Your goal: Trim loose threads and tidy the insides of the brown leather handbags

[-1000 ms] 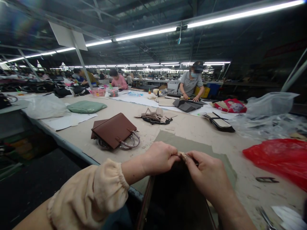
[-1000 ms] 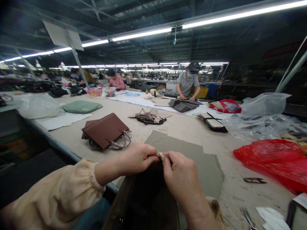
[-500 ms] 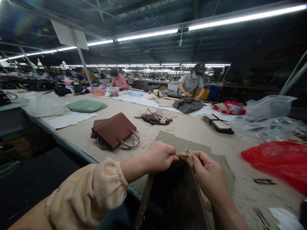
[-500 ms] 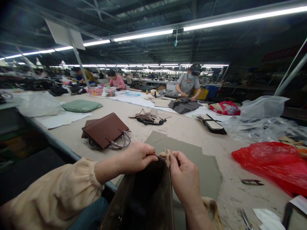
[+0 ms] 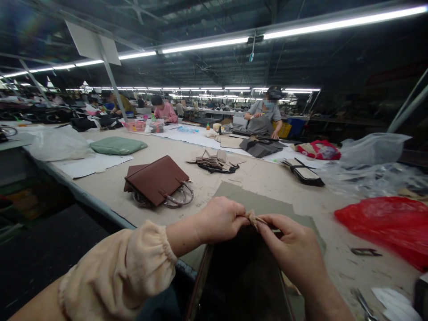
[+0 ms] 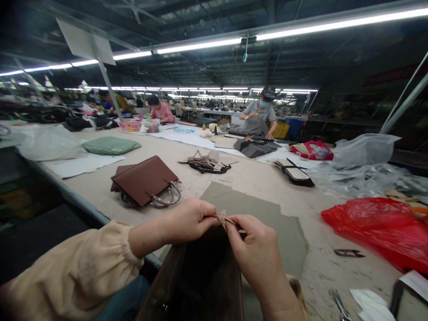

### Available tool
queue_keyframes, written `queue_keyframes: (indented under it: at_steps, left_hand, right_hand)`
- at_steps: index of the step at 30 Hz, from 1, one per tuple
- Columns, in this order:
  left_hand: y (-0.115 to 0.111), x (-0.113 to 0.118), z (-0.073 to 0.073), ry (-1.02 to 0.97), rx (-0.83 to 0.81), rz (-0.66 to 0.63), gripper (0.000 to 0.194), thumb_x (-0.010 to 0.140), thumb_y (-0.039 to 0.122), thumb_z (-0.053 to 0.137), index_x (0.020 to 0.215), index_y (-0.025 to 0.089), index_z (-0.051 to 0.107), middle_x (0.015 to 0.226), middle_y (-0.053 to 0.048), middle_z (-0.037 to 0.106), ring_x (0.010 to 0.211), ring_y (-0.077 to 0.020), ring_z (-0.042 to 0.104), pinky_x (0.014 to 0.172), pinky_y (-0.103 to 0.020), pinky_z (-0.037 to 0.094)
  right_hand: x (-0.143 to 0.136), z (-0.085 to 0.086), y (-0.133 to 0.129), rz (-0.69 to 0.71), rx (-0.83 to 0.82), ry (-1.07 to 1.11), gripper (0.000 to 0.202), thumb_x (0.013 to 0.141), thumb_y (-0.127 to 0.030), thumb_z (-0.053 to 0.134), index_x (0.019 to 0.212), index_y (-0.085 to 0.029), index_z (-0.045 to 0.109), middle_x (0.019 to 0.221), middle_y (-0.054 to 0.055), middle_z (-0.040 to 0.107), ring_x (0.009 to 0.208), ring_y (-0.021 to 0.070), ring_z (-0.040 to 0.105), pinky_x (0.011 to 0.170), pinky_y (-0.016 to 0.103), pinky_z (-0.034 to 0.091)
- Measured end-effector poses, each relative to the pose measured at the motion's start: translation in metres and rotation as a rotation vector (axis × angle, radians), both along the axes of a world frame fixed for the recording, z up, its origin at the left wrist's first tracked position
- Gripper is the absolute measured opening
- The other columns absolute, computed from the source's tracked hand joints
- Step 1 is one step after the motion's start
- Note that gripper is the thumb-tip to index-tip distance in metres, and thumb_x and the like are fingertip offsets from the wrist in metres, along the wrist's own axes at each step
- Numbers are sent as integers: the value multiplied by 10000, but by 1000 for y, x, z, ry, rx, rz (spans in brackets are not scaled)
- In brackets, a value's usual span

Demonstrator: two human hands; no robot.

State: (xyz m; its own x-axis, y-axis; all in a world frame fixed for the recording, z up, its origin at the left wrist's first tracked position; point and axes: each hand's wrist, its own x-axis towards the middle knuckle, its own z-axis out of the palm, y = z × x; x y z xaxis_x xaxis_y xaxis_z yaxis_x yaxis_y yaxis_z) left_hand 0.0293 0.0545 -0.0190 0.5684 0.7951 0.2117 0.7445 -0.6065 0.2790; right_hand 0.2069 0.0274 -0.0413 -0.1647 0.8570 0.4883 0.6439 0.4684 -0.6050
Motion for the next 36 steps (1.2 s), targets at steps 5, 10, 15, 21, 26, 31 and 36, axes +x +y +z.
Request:
queue_keyframes:
  at_steps: [5,10,15,21,26,31,36]
  left_hand:
    - [-1,1,1,32,18,19,276,838,326,441,707,174,629,694,-25,660,636,-143,572,544,-224,347]
    - [1,0,1,14,6,36,270,833,352,460,721,179,635,693,-22,660,639,-137,571,552,-218,353]
    - [0,0,3,27,-2,44,263,828,347,469,716,181,639,684,-21,660,629,-138,566,544,-221,349]
    - [-1,-1,6,36,-24,39,268,827,354,471,731,177,647,706,-29,667,650,-146,577,567,-224,370]
    - [-1,0,5,21,-27,40,259,826,340,471,739,177,652,714,-29,666,650,-140,575,570,-218,370]
    - [-1,0,4,15,-10,33,265,828,333,461,722,178,648,691,-27,658,632,-138,562,558,-220,352]
    - [0,-1,1,-11,4,34,261,826,339,464,703,180,630,677,-18,651,620,-132,557,548,-220,341]
  right_hand:
    - [-5,4,-6,-71,233,-236,175,821,-265,508,727,-201,641,696,18,628,646,148,570,606,255,386]
    - [-2,2,-5,-83,251,-192,198,829,-279,495,684,-193,598,650,6,601,605,137,547,581,242,361]
    - [7,-8,3,-104,-94,89,244,815,-392,510,720,-191,610,592,-12,592,547,133,540,516,223,372]
    - [24,-20,16,-186,-276,645,349,773,-474,547,926,-166,609,743,34,652,604,164,591,519,231,447]
    - [22,-12,12,-292,-143,340,300,757,-444,577,885,-186,664,755,20,671,661,161,602,540,207,439]
    - [11,-3,4,-85,-109,174,210,782,-376,570,848,-210,680,776,2,682,680,145,611,596,201,444]
    - [2,2,-1,-67,11,-87,195,785,-317,558,651,-204,643,571,-23,598,525,114,528,512,222,348]
